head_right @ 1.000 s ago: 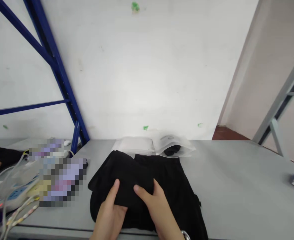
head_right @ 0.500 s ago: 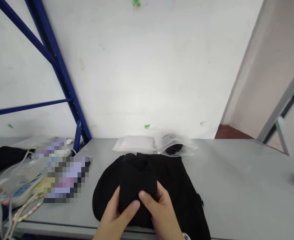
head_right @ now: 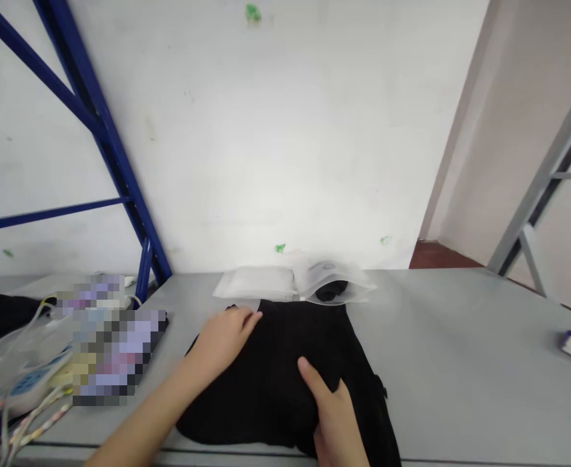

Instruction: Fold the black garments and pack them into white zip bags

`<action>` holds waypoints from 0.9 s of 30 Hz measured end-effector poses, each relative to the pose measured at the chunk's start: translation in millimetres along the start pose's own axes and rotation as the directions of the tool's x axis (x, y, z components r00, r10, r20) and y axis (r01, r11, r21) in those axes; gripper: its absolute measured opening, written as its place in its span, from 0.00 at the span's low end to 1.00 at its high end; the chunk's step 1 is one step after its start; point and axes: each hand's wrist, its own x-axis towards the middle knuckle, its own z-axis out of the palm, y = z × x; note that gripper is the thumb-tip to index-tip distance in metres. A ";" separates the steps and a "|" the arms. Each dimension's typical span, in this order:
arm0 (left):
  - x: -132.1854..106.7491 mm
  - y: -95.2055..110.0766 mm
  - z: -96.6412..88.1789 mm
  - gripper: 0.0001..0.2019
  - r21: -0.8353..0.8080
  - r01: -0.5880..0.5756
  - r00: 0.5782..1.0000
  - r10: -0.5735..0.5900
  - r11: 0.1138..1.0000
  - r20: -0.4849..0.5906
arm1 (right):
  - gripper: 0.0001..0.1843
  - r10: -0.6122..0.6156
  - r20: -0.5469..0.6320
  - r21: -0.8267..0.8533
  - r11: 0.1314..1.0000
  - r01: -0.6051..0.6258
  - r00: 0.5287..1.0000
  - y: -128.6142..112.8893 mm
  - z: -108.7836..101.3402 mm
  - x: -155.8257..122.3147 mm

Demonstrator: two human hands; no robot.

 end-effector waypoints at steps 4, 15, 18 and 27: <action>72.1 -14.5 24.1 0.14 0.151 -0.062 0.998 0.065 0.987 -0.014 | 0.28 0.066 -0.039 0.022 0.998 -0.066 0.997 -0.3 -2.4 8.0; 106.3 -49.8 31.8 0.15 0.282 -0.096 0.994 0.104 0.955 -0.015 | 0.24 -0.009 0.024 -0.113 0.994 0.011 1.000 -7.5 -3.6 7.7; 102.3 -52.8 26.5 0.16 0.280 -0.152 0.986 0.165 0.948 -0.023 | 0.24 -0.043 0.028 -0.056 0.997 0.045 0.999 -7.1 -0.3 4.6; 110.6 -8.9 57.7 0.16 0.252 -0.220 0.974 0.227 0.942 0.002 | 0.19 -0.049 0.006 0.006 0.999 0.049 0.999 -3.8 -4.2 5.4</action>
